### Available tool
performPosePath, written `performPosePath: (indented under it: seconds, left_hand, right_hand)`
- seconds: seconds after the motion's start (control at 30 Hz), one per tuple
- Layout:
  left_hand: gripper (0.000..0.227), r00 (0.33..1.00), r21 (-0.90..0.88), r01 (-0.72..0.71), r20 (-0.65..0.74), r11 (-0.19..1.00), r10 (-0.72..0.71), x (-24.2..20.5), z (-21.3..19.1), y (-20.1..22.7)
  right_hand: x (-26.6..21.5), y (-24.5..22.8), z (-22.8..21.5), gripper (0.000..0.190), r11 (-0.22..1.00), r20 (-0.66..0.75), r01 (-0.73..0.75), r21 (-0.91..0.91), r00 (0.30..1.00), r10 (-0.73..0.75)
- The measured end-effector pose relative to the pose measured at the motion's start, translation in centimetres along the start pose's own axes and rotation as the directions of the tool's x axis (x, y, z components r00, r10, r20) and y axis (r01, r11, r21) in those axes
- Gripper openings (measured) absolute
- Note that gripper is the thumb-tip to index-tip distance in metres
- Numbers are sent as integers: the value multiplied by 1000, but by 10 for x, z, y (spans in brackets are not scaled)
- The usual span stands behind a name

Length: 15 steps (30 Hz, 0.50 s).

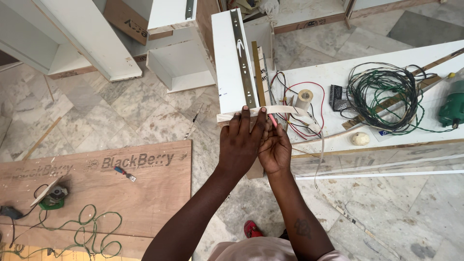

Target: The person rubs a white putty-like substance along the edges of a white wooden drawer front to smooth the surface. They then pick up a long white plastic strip, align it along the drawer edge, and mark it with a pink pen.

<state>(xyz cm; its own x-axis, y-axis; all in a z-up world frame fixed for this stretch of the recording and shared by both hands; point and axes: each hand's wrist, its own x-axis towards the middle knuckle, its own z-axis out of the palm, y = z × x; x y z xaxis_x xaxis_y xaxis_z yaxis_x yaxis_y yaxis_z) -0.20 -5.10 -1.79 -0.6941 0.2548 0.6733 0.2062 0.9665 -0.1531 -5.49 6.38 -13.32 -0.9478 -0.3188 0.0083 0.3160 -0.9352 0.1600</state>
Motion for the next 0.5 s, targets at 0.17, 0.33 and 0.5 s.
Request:
performPosePath:
  seconds: [0.17,0.33,0.5]
  left_hand:
    - [58,1000,-6,-4,-2,1000,4,0,0,-1]
    - [59,1000,-5,-17,10,1000,17,-1,3,-1]
    - [59,1000,11,-24,-2,1000,24,-4,2,-1]
  right_hand:
    - [3,-3,-8,27,1000,24,-19,15,1000,19]
    - [4,-11,-25,28,996,88,-86,24,993,83]
    - [-4,-11,-31,34,994,92,-73,80,994,65]
